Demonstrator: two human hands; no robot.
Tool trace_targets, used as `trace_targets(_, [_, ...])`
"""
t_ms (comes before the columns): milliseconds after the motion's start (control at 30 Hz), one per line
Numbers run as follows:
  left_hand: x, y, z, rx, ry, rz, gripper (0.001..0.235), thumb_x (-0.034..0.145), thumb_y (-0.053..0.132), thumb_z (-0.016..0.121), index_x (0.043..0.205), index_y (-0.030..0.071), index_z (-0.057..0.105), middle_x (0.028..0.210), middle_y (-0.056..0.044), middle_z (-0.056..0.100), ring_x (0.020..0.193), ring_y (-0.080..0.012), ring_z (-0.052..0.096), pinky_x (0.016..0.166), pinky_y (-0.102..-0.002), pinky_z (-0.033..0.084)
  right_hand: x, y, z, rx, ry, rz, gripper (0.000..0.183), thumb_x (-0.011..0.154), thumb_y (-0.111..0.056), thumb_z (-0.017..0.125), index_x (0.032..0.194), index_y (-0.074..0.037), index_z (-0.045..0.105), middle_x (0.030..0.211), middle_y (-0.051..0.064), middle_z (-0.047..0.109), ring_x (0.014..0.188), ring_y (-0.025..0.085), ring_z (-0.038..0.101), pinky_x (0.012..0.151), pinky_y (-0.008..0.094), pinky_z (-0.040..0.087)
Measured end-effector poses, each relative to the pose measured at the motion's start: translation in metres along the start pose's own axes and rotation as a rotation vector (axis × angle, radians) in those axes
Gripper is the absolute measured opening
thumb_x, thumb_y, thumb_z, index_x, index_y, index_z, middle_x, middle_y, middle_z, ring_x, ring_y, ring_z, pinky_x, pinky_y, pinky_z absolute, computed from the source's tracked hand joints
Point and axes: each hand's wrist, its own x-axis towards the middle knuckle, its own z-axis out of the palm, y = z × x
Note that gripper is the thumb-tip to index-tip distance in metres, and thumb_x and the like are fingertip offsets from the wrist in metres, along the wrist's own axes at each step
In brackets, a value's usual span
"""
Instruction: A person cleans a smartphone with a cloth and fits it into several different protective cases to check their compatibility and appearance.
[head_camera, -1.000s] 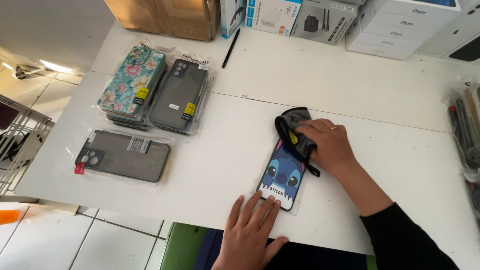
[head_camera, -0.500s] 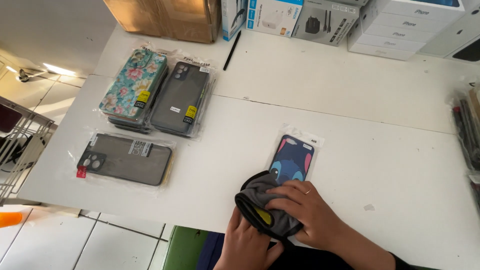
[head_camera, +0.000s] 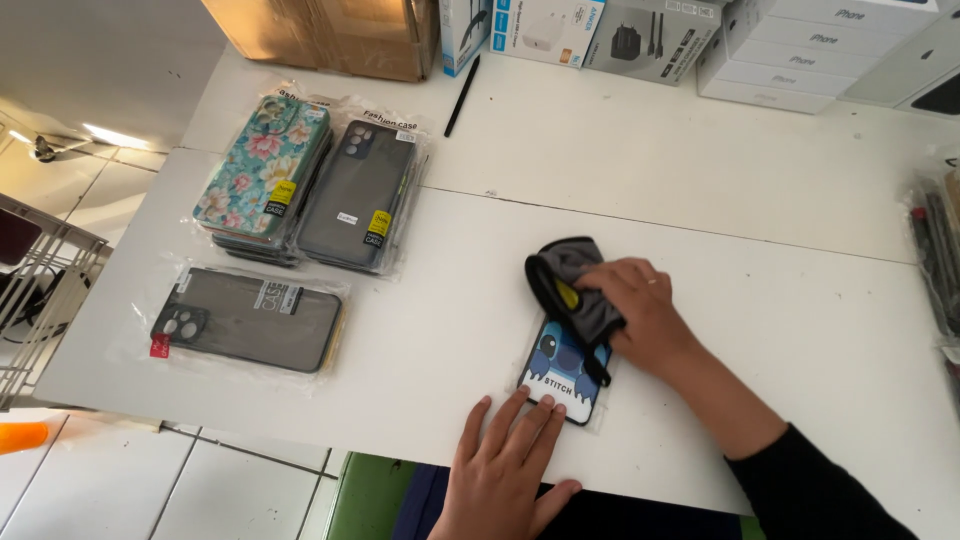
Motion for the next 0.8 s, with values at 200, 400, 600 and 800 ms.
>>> trace_targets(200, [0.000, 0.002, -0.003, 0.040, -0.019, -0.004, 0.064, 0.103, 0.059, 0.048, 0.142, 0.011, 0.061, 0.141, -0.005, 0.061, 0.136, -0.0279, 0.052, 0.113, -0.052, 0.037, 0.021, 0.040, -0.006, -0.061, 0.064, 0.088, 0.077, 0.062, 0.011, 0.052, 0.130, -0.025, 0.059, 0.134, 0.001, 0.061, 0.131, 0.030, 0.046, 0.100, 0.049, 0.032])
trace_targets(400, [0.001, 0.003, -0.008, -0.052, -0.021, -0.018, 0.064, 0.101, 0.055, 0.056, 0.143, 0.007, 0.059, 0.142, -0.006, 0.060, 0.138, -0.0288, 0.049, 0.115, -0.053, 0.034, 0.026, 0.029, -0.028, 0.041, 0.314, 0.243, 0.063, 0.075, 0.005, 0.047, 0.133, -0.015, 0.061, 0.134, 0.008, 0.064, 0.127, 0.038, 0.049, 0.110, 0.050, 0.036])
trace_targets(600, [0.001, 0.005, -0.009, -0.026, 0.030, -0.041, 0.061, 0.108, 0.056, 0.038, 0.140, 0.010, 0.061, 0.132, -0.016, 0.055, 0.121, -0.0342, 0.054, 0.105, -0.056, 0.042, -0.054, -0.033, -0.008, 0.549, 0.084, 0.098, 0.058, 0.081, -0.020, 0.056, 0.137, -0.008, 0.061, 0.134, 0.008, 0.066, 0.125, 0.022, 0.061, 0.108, 0.037, 0.044])
trace_targets(800, [-0.002, 0.006, 0.001, -0.104, 0.118, -0.046, 0.046, 0.090, 0.037, 0.064, 0.122, 0.005, 0.070, 0.125, -0.021, 0.063, 0.117, -0.0416, 0.055, 0.109, -0.059, 0.041, -0.079, -0.103, -0.002, 0.254, -0.023, -0.185, 0.072, 0.054, -0.005, 0.052, 0.124, -0.015, 0.065, 0.119, 0.000, 0.072, 0.121, 0.028, 0.062, 0.104, 0.045, 0.038])
